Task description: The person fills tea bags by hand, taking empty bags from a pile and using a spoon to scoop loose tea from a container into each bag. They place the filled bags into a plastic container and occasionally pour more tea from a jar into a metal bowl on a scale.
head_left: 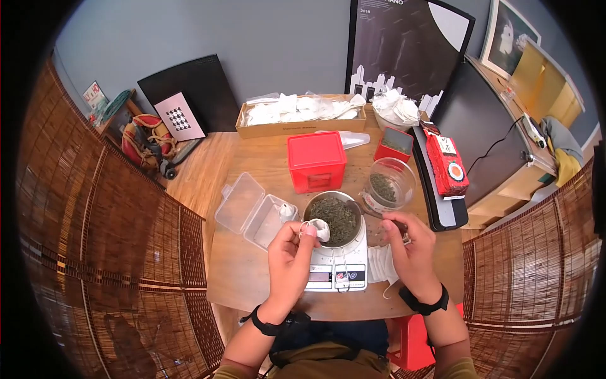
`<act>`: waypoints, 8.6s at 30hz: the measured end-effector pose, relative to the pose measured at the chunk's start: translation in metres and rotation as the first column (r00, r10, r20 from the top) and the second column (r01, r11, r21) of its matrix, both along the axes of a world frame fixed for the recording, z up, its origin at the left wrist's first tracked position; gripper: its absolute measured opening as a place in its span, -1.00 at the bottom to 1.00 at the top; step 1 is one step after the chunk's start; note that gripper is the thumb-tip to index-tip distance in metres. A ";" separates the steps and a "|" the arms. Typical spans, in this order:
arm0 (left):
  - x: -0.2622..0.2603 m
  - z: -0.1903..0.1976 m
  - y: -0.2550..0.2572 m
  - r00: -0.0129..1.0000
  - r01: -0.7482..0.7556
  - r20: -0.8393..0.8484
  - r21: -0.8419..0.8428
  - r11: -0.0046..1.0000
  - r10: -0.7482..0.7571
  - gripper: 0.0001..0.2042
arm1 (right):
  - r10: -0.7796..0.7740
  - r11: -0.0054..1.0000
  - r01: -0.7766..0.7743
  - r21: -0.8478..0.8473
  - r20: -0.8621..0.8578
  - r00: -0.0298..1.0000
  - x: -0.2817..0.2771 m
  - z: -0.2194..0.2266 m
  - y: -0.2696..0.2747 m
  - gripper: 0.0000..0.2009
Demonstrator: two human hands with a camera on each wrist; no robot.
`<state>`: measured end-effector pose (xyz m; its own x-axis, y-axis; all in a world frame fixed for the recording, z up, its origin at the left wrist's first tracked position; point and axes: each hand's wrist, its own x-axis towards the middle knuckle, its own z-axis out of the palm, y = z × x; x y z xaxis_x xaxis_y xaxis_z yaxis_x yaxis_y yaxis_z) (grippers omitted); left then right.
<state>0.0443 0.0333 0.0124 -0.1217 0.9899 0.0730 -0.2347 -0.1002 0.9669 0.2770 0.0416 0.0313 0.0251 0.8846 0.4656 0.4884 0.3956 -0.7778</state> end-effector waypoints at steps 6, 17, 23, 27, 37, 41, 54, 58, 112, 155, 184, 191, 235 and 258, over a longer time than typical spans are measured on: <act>-0.005 -0.001 0.008 0.996 0.054 -0.069 -0.023 0.998 -0.056 -0.81 | 0.004 0.985 -0.051 -0.166 -0.270 0.963 0.000 -0.027 0.003 -0.84; -0.007 -0.008 0.012 0.997 0.054 -0.047 -0.065 0.996 -0.057 -0.79 | -0.099 0.893 -0.235 -0.383 -0.679 0.727 0.001 -0.050 0.019 -0.75; -0.005 -0.008 0.012 0.996 0.087 -0.002 -0.086 0.992 -0.088 -0.82 | -0.147 0.900 -0.238 -0.366 -0.769 0.623 0.010 -0.051 0.019 -0.76; -0.007 -0.005 0.015 0.992 0.125 0.019 -0.122 0.985 -0.124 -0.84 | -0.155 0.904 -0.259 -0.340 -0.826 0.542 0.014 -0.037 0.022 -0.79; -0.004 0.001 0.021 0.983 0.185 0.037 -0.169 0.968 -0.182 -0.82 | -0.077 0.892 -0.331 -0.308 -0.825 0.559 0.004 0.005 0.023 -0.79; -0.003 -0.001 0.023 0.973 0.218 0.114 -0.192 0.957 -0.199 -0.81 | -0.001 0.907 -0.311 -0.286 -0.737 0.676 -0.001 0.010 0.023 -0.79; -0.004 -0.002 0.022 0.970 0.225 0.144 -0.208 0.952 -0.198 -0.80 | 0.173 0.969 -0.226 -0.096 -0.391 0.904 -0.014 0.029 -0.003 -0.84; -0.004 -0.002 0.021 0.969 0.227 0.149 -0.209 0.951 -0.198 -0.79 | 0.197 0.977 -0.213 -0.024 -0.291 0.936 -0.015 0.033 -0.008 -0.87; -0.002 -0.020 0.023 0.980 0.040 -0.192 -0.021 0.999 -0.043 -0.84 | 0.037 0.925 -0.281 -0.257 -0.673 0.738 -0.011 0.018 0.011 -0.78; -0.002 -0.020 0.020 0.898 -0.061 -0.429 0.109 0.992 0.102 -0.86 | 0.115 0.991 -0.126 0.054 0.166 0.979 -0.013 0.006 0.000 -0.91; -0.003 -0.024 0.018 0.908 0.108 -0.416 0.118 0.987 -0.050 -0.81 | -0.112 0.869 -0.308 -0.387 -0.761 0.639 0.002 -0.051 0.018 -0.75; -0.004 -0.022 0.018 0.956 0.030 -0.293 0.067 0.997 -0.009 -0.83 | -0.119 0.890 -0.274 -0.365 -0.764 0.634 0.006 -0.044 0.021 -0.77; -0.001 -0.019 0.016 0.974 -0.035 -0.223 0.049 0.998 0.045 -0.83 | 0.201 0.977 -0.206 0.056 0.083 0.976 -0.009 0.008 0.019 -0.88; 0.001 -0.028 0.019 0.986 -0.034 -0.164 0.030 0.999 0.038 -0.80 | -0.015 0.937 -0.151 -0.316 -0.469 0.883 -0.002 -0.039 0.018 -0.75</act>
